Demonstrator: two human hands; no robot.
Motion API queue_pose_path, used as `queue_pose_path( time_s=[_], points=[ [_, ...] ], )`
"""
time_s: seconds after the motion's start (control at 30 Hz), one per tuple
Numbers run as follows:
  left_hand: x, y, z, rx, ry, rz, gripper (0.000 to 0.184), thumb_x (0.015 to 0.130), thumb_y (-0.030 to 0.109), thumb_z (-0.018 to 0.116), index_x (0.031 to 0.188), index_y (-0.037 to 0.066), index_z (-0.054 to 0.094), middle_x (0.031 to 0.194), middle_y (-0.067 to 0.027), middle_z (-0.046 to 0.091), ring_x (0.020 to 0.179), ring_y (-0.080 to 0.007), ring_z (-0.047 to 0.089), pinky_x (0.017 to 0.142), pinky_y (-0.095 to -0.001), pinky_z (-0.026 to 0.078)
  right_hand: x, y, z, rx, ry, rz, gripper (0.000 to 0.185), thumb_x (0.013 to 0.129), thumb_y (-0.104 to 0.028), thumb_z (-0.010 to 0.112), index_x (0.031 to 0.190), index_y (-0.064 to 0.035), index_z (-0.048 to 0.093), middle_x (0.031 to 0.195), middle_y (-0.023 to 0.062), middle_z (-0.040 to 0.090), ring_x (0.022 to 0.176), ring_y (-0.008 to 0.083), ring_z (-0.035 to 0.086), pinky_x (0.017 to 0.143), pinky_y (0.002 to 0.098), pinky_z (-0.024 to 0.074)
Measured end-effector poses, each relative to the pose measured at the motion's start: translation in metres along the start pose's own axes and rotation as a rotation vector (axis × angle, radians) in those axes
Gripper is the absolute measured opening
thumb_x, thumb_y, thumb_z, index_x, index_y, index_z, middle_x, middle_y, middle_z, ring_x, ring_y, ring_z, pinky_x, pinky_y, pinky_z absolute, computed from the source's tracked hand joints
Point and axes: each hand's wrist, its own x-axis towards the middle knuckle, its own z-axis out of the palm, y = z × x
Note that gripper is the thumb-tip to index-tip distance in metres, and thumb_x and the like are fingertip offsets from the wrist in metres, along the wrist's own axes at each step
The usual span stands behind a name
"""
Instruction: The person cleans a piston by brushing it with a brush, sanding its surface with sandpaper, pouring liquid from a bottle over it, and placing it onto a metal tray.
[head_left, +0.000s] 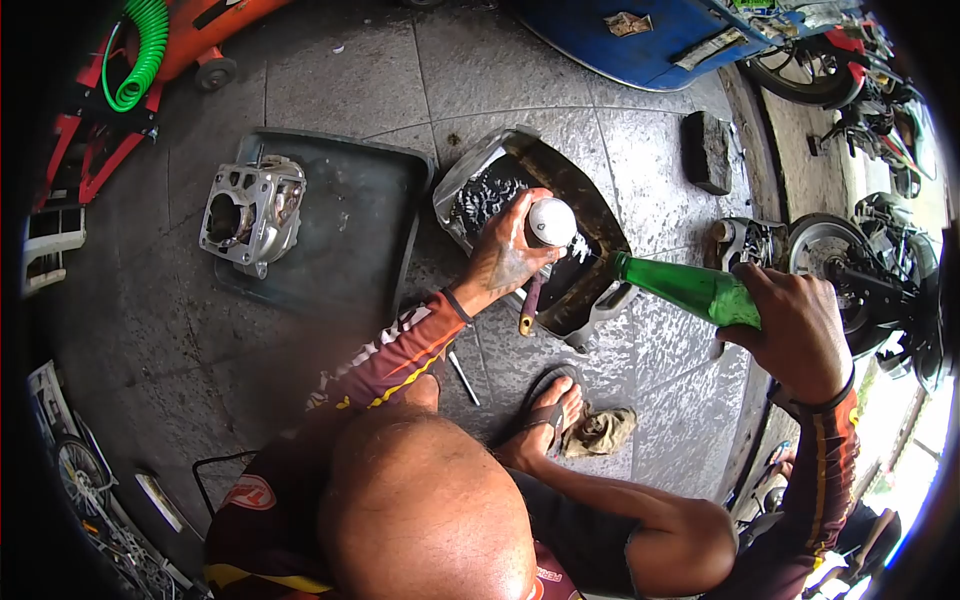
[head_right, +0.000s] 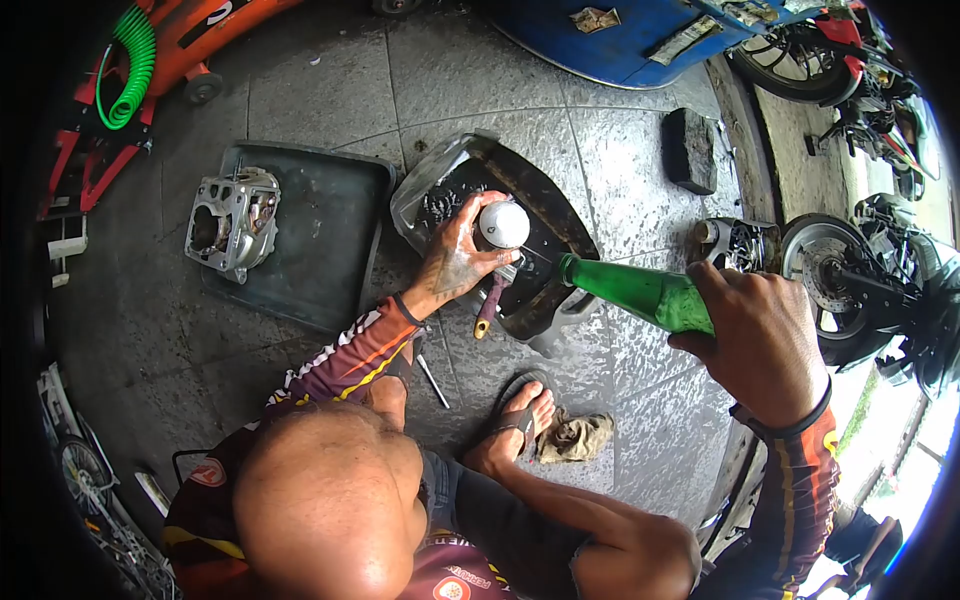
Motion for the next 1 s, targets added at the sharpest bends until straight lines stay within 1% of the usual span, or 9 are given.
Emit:
queue_pose_path(
  time_s=[0.03,0.07,0.1,0.17,0.2,0.3,0.43,0.83,1.0],
  points=[
    [0.000,0.002,0.001,-0.082,-0.014,-0.055,0.070,0.074,0.014,0.087,0.132,0.006,0.048,0.123,-0.0067,0.059,0.115,-0.0170,0.058,0.101,-0.0326,0.048,-0.001,0.001,0.000,0.006,0.016,-0.012,0.046,0.070,-0.028,0.085,0.104,-0.0060,0.062,0.083,0.0144,0.068,0.074,0.0375,0.067,0.065,0.0472,0.0495],
    [0.001,0.003,0.000,-0.338,-0.048,-0.273,0.065,0.075,0.011,0.086,0.130,0.005,0.051,0.120,-0.0060,0.061,0.111,-0.0139,0.059,0.099,-0.0316,0.049,-0.001,0.000,-0.001,0.007,0.017,-0.011,0.046,0.070,-0.028,0.085,0.104,-0.0060,0.062,0.083,0.0144,0.068,0.074,0.0375,0.067,0.065,0.0472,0.0495],
    [0.005,0.001,0.000,-0.280,-0.014,-0.300,0.053,0.084,0.018,0.080,0.128,0.005,0.054,0.115,-0.0071,0.065,0.106,-0.0170,0.065,0.095,-0.0340,0.053,-0.002,-0.002,-0.005,0.013,0.014,0.000,0.046,0.070,-0.027,0.085,0.104,-0.0059,0.062,0.083,0.0143,0.068,0.075,0.0376,0.067,0.065,0.0470,0.0494],
    [0.006,-0.004,-0.012,-0.887,-0.098,-0.722,0.046,0.095,0.036,0.067,0.127,0.006,0.055,0.113,-0.0115,0.068,0.104,-0.0281,0.069,0.093,-0.0416,0.056,-0.003,-0.002,-0.006,0.019,0.011,0.011,0.046,0.070,-0.027,0.085,0.103,-0.0057,0.062,0.083,0.0142,0.068,0.075,0.0377,0.066,0.065,0.0469,0.0493],
    [0.005,-0.001,-0.009,-0.973,-0.022,-0.767,0.053,0.100,0.052,0.050,0.127,0.006,0.056,0.116,-0.0157,0.068,0.102,-0.0389,0.070,0.094,-0.0493,0.056,-0.004,-0.001,-0.005,0.027,0.047,-0.007,0.046,0.070,-0.027,0.085,0.103,-0.0057,0.061,0.084,0.0143,0.068,0.075,0.0378,0.066,0.065,0.0469,0.0493],
    [0.003,-0.014,-0.016,-1.381,-0.146,-0.721,0.067,0.099,0.058,0.044,0.140,0.005,0.049,0.120,-0.0214,0.066,0.109,-0.0434,0.066,0.099,-0.0540,0.052,-0.004,-0.003,-0.005,0.036,0.077,-0.016,0.046,0.070,-0.027,0.085,0.103,-0.0056,0.061,0.085,0.0145,0.068,0.075,0.0380,0.066,0.065,0.0469,0.0493],
    [0.001,-0.024,-0.015,-1.441,-0.112,-0.744,0.070,0.098,0.058,0.045,0.144,0.006,0.045,0.120,-0.0232,0.065,0.110,-0.0440,0.065,0.100,-0.0540,0.051,0.000,-0.006,-0.009,0.051,0.041,-0.006,0.046,0.070,-0.026,0.085,0.103,-0.0055,0.062,0.085,0.0146,0.068,0.076,0.0380,0.066,0.066,0.0469,0.0495],
    [-0.001,-0.021,-0.015,-1.501,-0.121,-0.736,0.060,0.099,0.056,0.047,0.130,0.005,0.057,0.115,-0.0222,0.067,0.103,-0.0434,0.068,0.095,-0.0544,0.054,0.005,-0.016,-0.024,-0.038,0.022,-0.043,0.047,0.070,-0.027,0.084,0.105,-0.0045,0.062,0.082,0.0151,0.068,0.076,0.0362,0.067,0.067,0.0459,0.0487],
    [-0.001,-0.009,-0.010,-1.089,0.093,-0.663,0.040,0.100,0.044,0.055,0.121,0.010,0.056,0.117,-0.0159,0.065,0.108,-0.0411,0.067,0.094,-0.0534,0.056,0.006,-0.011,-0.022,-0.080,0.037,-0.032,0.046,0.070,-0.026,0.084,0.103,-0.0040,0.062,0.082,0.0149,0.068,0.076,0.0363,0.067,0.067,0.0463,0.0487]
  ],
)
